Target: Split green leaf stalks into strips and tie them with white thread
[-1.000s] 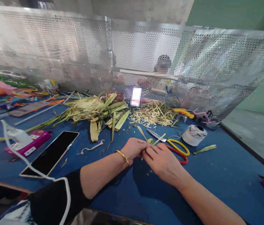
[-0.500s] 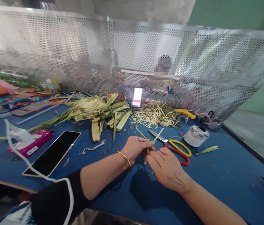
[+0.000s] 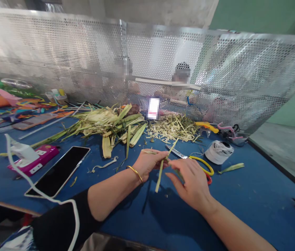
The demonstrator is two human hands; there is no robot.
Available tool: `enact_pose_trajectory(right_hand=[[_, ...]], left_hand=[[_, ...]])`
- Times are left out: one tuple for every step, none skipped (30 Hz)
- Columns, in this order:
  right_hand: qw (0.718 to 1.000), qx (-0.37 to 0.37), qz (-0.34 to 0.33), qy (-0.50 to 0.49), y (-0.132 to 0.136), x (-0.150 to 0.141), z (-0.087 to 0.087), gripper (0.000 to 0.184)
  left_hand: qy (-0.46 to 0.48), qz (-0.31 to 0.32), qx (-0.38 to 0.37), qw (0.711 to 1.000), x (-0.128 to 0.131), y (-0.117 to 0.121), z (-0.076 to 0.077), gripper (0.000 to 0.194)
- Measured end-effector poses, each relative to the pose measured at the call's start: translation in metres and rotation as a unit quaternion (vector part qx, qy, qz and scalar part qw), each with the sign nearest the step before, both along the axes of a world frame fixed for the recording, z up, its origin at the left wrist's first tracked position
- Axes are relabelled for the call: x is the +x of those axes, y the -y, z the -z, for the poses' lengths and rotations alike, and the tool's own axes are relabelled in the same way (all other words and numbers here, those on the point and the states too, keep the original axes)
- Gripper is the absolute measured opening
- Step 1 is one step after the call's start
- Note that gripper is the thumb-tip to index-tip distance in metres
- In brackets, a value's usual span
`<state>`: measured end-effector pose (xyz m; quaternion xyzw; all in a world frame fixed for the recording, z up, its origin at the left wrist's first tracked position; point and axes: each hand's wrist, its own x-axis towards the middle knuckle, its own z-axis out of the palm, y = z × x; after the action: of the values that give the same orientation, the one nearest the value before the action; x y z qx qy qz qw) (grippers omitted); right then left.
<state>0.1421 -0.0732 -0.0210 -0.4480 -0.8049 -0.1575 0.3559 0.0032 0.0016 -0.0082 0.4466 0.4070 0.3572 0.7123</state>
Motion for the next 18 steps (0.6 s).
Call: enact_pose_trajectory(right_hand=[[0.998, -0.025, 0.042, -0.034, -0.002, 0.003, 0.0, 0.017], [0.993, -0.06, 0.079, -0.061, -0.004, 0.005, 0.001, 0.021], [0.985, -0.107, 0.107, -0.081, -0.005, 0.008, 0.002, 0.021], [0.976, -0.158, 0.12, -0.094, -0.007, 0.01, 0.003, 0.02], [0.965, -0.206, 0.122, -0.102, -0.008, 0.011, 0.004, 0.019], [0.957, -0.244, 0.116, -0.106, -0.009, 0.012, 0.005, 0.02], [0.952, -0.267, 0.108, -0.105, -0.009, 0.013, 0.005, 0.023], [0.951, -0.275, 0.102, -0.101, -0.009, 0.014, 0.005, 0.026], [0.953, -0.27, 0.101, -0.096, -0.009, 0.014, 0.004, 0.028], [0.955, -0.26, 0.105, -0.093, -0.008, 0.014, 0.003, 0.03], [0.957, -0.252, 0.111, -0.094, -0.007, 0.014, 0.002, 0.03], [0.956, -0.248, 0.116, -0.101, -0.007, 0.014, 0.0, 0.03], [0.953, -0.253, 0.118, -0.114, -0.006, 0.014, -0.002, 0.031], [0.948, -0.267, 0.113, -0.134, -0.006, 0.014, -0.004, 0.032], [0.938, -0.29, 0.1, -0.159, -0.006, 0.015, -0.006, 0.032], [0.925, -0.316, 0.084, -0.192, -0.007, 0.016, -0.008, 0.032], [0.907, -0.343, 0.067, -0.235, -0.008, 0.017, -0.01, 0.033], [0.884, -0.365, 0.053, -0.287, -0.009, 0.019, -0.011, 0.033]], left_hand=[[0.001, 0.004, 0.0, 1.0, -0.001, 0.0, -0.001, 0.022], [0.002, 0.007, -0.002, 1.0, -0.001, 0.0, -0.002, 0.026], [0.002, 0.01, -0.004, 1.0, -0.001, 0.001, -0.003, 0.028], [0.001, 0.012, -0.004, 1.0, -0.001, 0.002, -0.004, 0.029], [-0.001, 0.012, -0.001, 1.0, -0.001, 0.003, -0.005, 0.027], [-0.007, 0.009, 0.005, 1.0, 0.0, 0.003, -0.005, 0.024], [-0.014, 0.006, 0.011, 1.0, 0.0, 0.004, -0.006, 0.019], [-0.022, 0.003, 0.017, 1.0, 0.001, 0.004, -0.006, 0.014], [-0.029, 0.002, 0.021, 0.999, 0.002, 0.005, -0.006, 0.011], [-0.034, 0.003, 0.023, 0.999, 0.003, 0.005, -0.006, 0.009], [-0.035, 0.005, 0.023, 0.999, 0.003, 0.005, -0.006, 0.008], [-0.034, 0.007, 0.023, 0.999, 0.004, 0.005, -0.006, 0.008], [-0.031, 0.007, 0.023, 0.999, 0.005, 0.005, -0.006, 0.007], [-0.029, 0.002, 0.025, 0.999, 0.005, 0.004, -0.005, 0.007], [-0.028, -0.003, 0.027, 0.999, 0.005, 0.004, -0.005, 0.008], [-0.029, -0.009, 0.029, 0.999, 0.004, 0.004, -0.005, 0.008], [-0.032, -0.01, 0.03, 0.999, 0.004, 0.004, -0.005, 0.008], [-0.036, -0.006, 0.031, 0.999, 0.003, 0.004, -0.005, 0.009]])
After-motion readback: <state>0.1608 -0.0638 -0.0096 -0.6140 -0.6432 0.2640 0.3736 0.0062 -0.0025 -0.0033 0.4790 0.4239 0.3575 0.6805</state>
